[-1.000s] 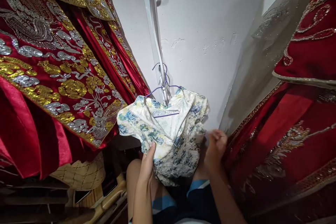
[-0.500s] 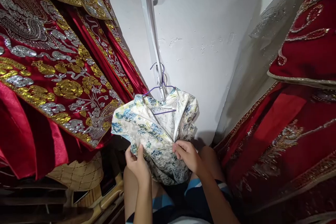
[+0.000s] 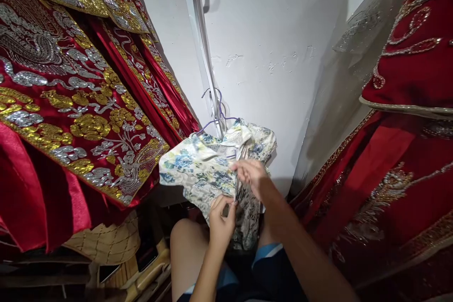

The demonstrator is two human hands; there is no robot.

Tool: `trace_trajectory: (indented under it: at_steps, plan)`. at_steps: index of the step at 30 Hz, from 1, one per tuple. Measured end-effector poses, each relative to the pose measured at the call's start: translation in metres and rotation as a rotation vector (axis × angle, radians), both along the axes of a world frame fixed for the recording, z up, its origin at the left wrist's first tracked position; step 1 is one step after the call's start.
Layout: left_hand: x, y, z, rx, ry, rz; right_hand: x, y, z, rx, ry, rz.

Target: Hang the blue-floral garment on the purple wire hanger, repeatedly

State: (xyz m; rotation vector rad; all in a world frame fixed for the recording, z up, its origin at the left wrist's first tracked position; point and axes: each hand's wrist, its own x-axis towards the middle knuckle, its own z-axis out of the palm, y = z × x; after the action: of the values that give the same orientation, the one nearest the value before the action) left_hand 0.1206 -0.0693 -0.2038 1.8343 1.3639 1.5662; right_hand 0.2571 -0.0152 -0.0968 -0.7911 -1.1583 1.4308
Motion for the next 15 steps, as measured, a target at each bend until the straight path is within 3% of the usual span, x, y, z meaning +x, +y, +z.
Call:
trace_trajectory:
  at_steps: [4,7,9,12,15]
  plan:
    - [-0.022,0.005,-0.001,-0.055,0.075,-0.048,-0.002,0.036,0.056,0.081,0.142,0.069]
    - [-0.035,0.011,0.01,-0.109,0.101,-0.064,-0.009,0.037,0.07,0.179,0.043,0.068]
    - [-0.039,0.015,0.031,-0.1,0.018,-0.063,-0.013,0.029,0.067,0.254,-0.052,0.076]
    - [-0.039,0.023,0.082,0.082,-0.14,0.012,-0.017,0.015,0.059,0.313,-0.134,0.071]
    - [-0.035,0.037,0.134,0.332,0.031,0.101,-0.017,0.01,0.059,0.342,-0.174,0.052]
